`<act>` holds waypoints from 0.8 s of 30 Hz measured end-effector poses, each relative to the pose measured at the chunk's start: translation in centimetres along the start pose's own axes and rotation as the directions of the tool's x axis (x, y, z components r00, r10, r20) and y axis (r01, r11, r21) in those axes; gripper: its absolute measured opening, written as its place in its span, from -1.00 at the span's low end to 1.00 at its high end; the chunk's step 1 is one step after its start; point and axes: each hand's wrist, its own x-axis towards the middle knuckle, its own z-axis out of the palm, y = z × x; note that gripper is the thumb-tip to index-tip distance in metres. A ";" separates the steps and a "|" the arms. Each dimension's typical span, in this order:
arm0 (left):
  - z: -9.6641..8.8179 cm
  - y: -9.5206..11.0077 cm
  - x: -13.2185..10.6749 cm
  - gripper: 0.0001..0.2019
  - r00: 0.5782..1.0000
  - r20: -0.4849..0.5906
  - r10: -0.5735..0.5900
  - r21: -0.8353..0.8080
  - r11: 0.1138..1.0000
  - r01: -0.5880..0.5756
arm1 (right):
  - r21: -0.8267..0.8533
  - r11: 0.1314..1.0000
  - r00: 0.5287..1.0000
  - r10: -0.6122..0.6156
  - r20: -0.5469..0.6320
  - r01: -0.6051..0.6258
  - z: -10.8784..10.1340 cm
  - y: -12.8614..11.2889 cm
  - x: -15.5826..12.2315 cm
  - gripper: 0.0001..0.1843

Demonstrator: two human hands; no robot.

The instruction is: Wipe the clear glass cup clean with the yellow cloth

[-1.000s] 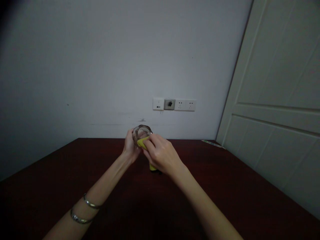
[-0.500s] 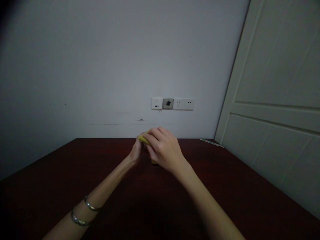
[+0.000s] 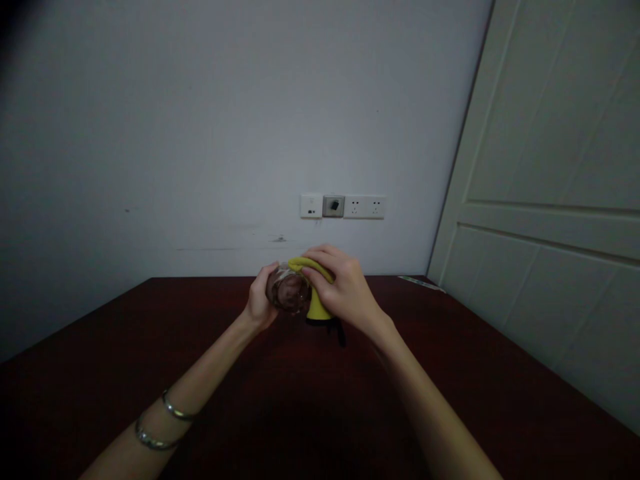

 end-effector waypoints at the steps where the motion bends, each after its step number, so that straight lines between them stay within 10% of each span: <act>1: -0.1 0.2 -0.1 -0.60 1.000 0.014 -0.019 0.002 1.000 0.019 | 0.009 1.000 1.000 0.018 0.002 -0.018 -0.1 0.0 0.0 -0.84; 11: -0.4 1.1 -0.2 -0.51 0.991 0.062 -0.120 0.002 0.993 0.120 | 0.088 0.959 0.963 0.266 0.036 -0.268 -0.3 0.2 -0.1 -0.78; 24: -0.4 2.0 0.3 -0.54 0.993 -0.110 -0.047 -0.110 0.993 0.035 | 0.418 0.648 0.759 0.621 0.194 -0.637 0.4 0.6 0.1 -0.65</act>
